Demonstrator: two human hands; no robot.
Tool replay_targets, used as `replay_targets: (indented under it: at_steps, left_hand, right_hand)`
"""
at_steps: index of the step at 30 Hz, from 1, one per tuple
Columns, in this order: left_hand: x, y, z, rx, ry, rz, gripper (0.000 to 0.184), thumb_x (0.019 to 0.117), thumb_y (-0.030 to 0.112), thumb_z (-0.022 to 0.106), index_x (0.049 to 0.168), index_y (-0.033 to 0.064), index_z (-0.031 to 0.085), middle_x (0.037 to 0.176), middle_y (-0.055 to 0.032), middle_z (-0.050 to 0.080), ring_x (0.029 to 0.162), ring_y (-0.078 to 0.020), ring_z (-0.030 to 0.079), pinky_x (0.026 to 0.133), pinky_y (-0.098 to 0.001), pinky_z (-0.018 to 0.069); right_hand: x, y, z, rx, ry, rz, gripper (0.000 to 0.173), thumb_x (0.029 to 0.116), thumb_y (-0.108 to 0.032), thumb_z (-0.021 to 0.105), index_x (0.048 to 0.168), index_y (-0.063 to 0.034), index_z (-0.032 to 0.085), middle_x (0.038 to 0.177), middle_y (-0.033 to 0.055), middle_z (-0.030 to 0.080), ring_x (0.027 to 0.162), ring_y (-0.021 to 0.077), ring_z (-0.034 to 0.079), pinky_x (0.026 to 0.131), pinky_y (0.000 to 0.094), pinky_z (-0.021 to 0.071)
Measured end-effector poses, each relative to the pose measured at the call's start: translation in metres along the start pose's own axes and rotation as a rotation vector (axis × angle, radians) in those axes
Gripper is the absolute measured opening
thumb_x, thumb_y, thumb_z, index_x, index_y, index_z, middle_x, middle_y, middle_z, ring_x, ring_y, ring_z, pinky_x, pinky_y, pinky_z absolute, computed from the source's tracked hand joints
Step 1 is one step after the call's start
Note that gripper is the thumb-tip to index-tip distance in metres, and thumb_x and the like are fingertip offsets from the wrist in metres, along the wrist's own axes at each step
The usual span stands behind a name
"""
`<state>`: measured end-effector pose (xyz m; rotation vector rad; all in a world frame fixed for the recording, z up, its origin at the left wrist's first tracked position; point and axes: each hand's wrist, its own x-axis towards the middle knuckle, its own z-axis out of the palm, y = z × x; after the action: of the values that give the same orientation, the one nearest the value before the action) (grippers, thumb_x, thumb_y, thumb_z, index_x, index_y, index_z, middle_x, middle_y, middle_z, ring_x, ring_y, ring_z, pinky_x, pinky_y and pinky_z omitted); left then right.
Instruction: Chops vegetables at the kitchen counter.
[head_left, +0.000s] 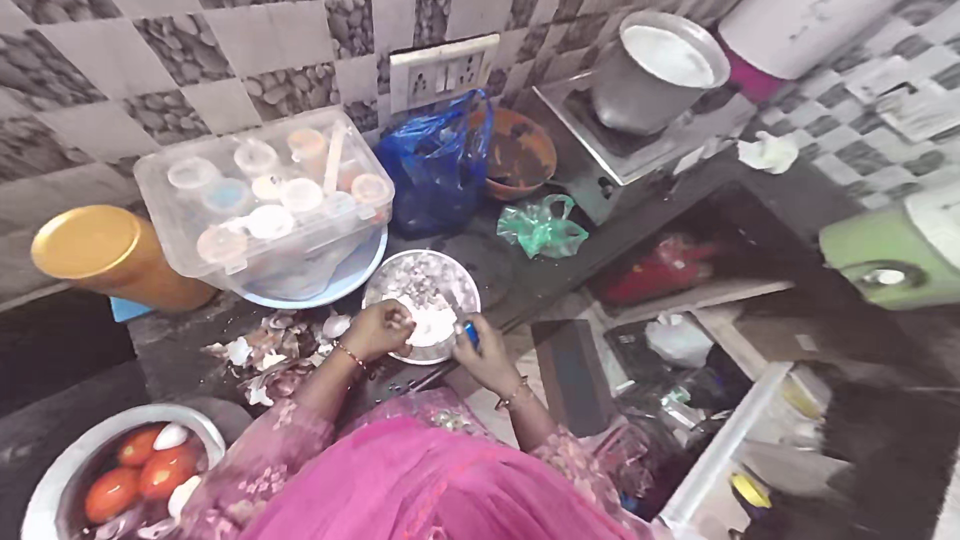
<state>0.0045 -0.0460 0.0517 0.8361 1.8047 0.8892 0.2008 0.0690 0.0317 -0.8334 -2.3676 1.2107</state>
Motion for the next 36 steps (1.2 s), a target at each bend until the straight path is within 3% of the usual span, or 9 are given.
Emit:
replay_targets:
  at_steps: [2,6,10,13,22,27,30,33,36]
  left_hand:
    - [-0.006,-0.001,0.004,-0.104,-0.059,0.04,0.031,0.0888,-0.004,0.072,0.118,-0.0036,0.062,0.098,-0.0113,0.067,0.077,-0.0109,0.067,0.074,-0.0287,0.059]
    - [-0.011,0.008,0.002,-0.126,-0.137,0.114,0.023,0.0863,-0.006,0.071,0.109,-0.0039,0.066,0.084,-0.0029,0.065,0.07,-0.0039,0.062,0.068,-0.0212,0.055]
    - [-0.006,0.013,-0.004,-0.146,-0.087,0.189,0.022,0.0854,-0.003,0.071,0.107,-0.0024,0.067,0.084,-0.0005,0.066,0.07,-0.0021,0.063,0.069,-0.0201,0.0552]
    - [0.0,0.015,-0.006,-0.164,-0.04,0.208,0.02,0.0866,-0.002,0.07,0.106,-0.0028,0.068,0.087,-0.001,0.068,0.073,-0.0015,0.064,0.071,-0.0203,0.0562]
    - [0.025,0.017,-0.008,-0.073,0.106,0.146,0.019,0.0908,0.007,0.07,0.105,-0.0046,0.069,0.099,-0.0112,0.07,0.086,-0.0104,0.066,0.083,-0.0293,0.0555]
    - [0.037,0.015,-0.001,-0.121,0.175,0.107,0.022,0.0917,0.008,0.069,0.109,-0.0055,0.068,0.101,-0.0145,0.069,0.089,-0.0132,0.066,0.085,-0.0308,0.0555]
    - [0.045,0.008,0.003,-0.154,0.179,0.097,0.023,0.093,0.011,0.069,0.11,-0.0045,0.069,0.103,-0.0129,0.07,0.092,-0.0118,0.066,0.088,-0.0298,0.0546]
    - [0.049,0.004,0.004,-0.178,0.143,0.077,0.022,0.0938,0.011,0.068,0.11,-0.0029,0.069,0.102,-0.0102,0.069,0.088,-0.009,0.065,0.085,-0.0285,0.0542]
    - [0.052,0.001,0.005,-0.209,0.113,0.072,0.022,0.0926,0.01,0.068,0.11,-0.0026,0.069,0.102,-0.0092,0.069,0.085,-0.0072,0.064,0.082,-0.0263,0.0546]
  right_hand:
    - [-0.004,-0.001,0.003,-0.008,-0.062,-0.029,0.035,0.0959,-0.03,0.063,0.107,0.0027,0.065,0.072,0.0049,0.059,0.061,0.0109,0.053,0.059,0.0301,0.048]
    - [0.003,-0.01,-0.002,-0.106,-0.178,-0.039,0.047,0.0932,-0.044,0.067,0.103,0.0018,0.065,0.071,0.0059,0.057,0.061,0.0159,0.052,0.06,0.0361,0.0469]
    - [0.016,-0.016,-0.004,-0.095,-0.197,-0.07,0.044,0.0965,-0.041,0.063,0.1,0.0028,0.064,0.069,0.006,0.056,0.059,0.0146,0.051,0.058,0.0342,0.0462]
    - [0.03,-0.017,-0.004,-0.113,-0.221,-0.072,0.044,0.099,-0.039,0.059,0.098,0.0042,0.063,0.07,0.0092,0.058,0.062,0.0186,0.055,0.06,0.038,0.0478]
    - [0.067,-0.001,0.012,-0.097,-0.29,0.027,0.042,0.1053,-0.034,0.045,0.093,0.0023,0.061,0.069,0.0082,0.055,0.064,0.0202,0.056,0.062,0.0409,0.0483]
    - [0.079,0.01,0.016,-0.106,-0.238,0.002,0.041,0.1038,-0.031,0.047,0.093,0.0048,0.064,0.07,0.0116,0.059,0.065,0.0237,0.06,0.064,0.0435,0.0501]
    - [0.086,0.013,0.01,-0.126,-0.255,-0.005,0.042,0.0998,-0.035,0.055,0.096,0.0055,0.065,0.073,0.0131,0.061,0.067,0.0243,0.061,0.065,0.0438,0.0513]
    - [0.092,0.018,0.005,-0.126,-0.309,-0.019,0.05,0.0956,-0.042,0.061,0.104,0.0068,0.064,0.076,0.0123,0.061,0.068,0.0226,0.058,0.066,0.0425,0.0509]
    - [0.095,0.021,0.004,-0.117,-0.343,-0.027,0.047,0.0981,-0.039,0.059,0.106,0.0071,0.064,0.078,0.0142,0.063,0.069,0.0233,0.06,0.068,0.0426,0.0521]
